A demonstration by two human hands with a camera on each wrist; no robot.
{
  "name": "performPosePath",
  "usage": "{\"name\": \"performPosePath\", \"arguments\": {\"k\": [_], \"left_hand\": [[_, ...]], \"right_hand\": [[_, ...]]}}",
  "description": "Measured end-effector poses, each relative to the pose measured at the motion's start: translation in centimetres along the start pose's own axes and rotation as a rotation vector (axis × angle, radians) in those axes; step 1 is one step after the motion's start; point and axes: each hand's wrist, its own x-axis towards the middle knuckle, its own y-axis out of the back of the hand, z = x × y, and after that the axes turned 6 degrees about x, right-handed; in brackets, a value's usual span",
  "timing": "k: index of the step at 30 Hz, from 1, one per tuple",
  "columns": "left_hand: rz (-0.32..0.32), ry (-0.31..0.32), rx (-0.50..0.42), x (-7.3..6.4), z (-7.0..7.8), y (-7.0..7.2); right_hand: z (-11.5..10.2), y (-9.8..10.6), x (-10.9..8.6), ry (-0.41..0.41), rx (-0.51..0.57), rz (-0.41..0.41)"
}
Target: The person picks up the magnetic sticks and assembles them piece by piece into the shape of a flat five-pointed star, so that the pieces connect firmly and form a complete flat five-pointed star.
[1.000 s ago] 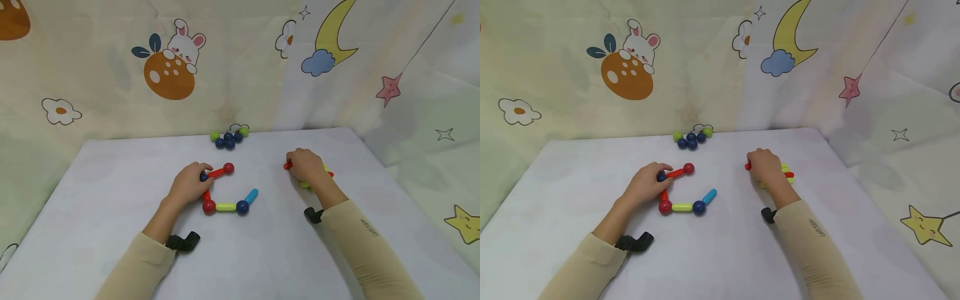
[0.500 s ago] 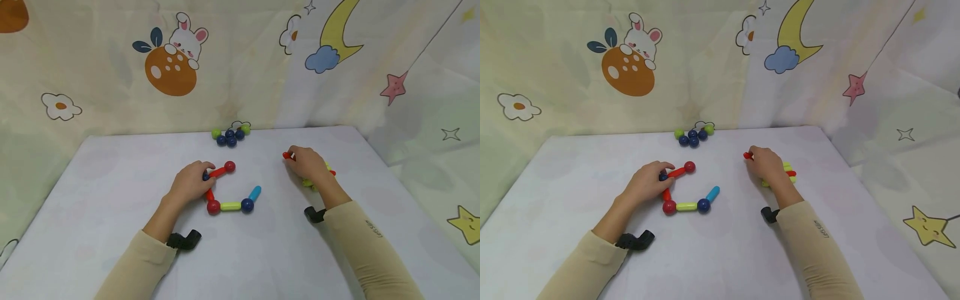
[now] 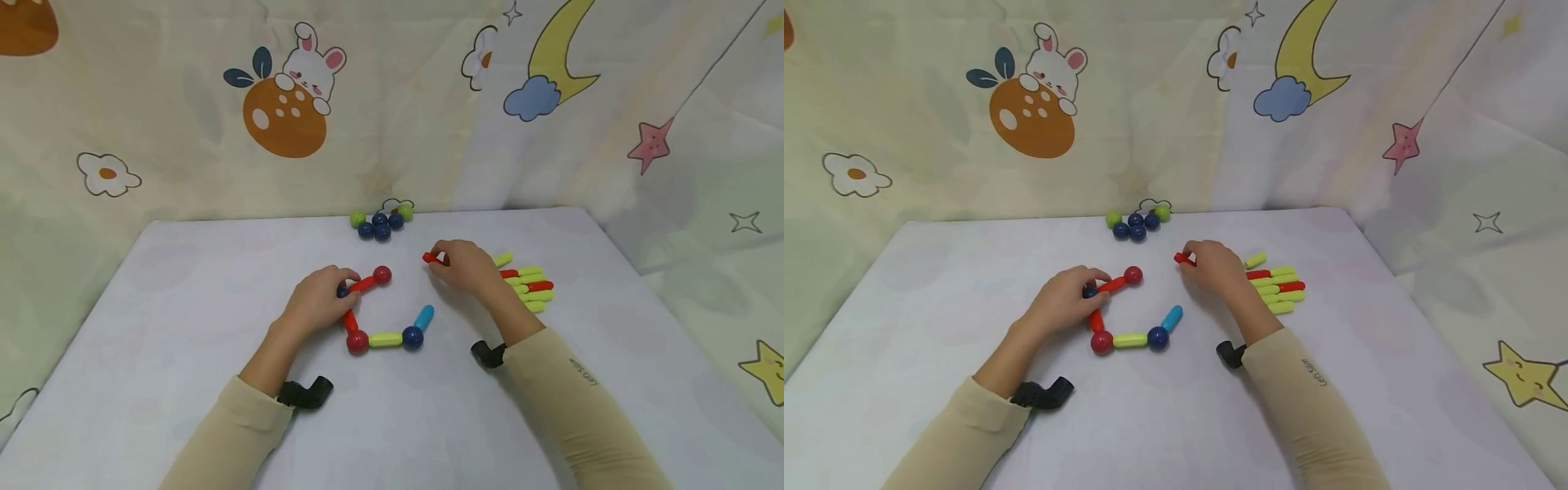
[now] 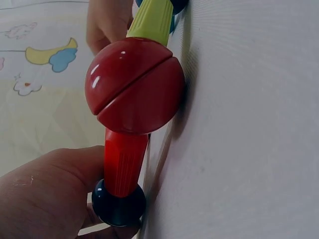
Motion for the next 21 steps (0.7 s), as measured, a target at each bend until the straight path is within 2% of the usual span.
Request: {"name": "performPosePath", "arguments": {"k": [6,13,21], "left_hand": [[0.018,0.008,0.024,0.0,0.2,-0.2],[0.044,0.005,0.067,-0.1,0.3,-0.3],[0.031,0.010,0.043,-0.2,0.4,0.0]], "right_hand": [[-1.7,-1.2,0.7,0.054,0.004,-0.057],[-3.4,-2.3,0.8,0.080,-0.001,-0.104],[-4.4,-2.8,1.1,0.114,0.009,-0.150]]}}
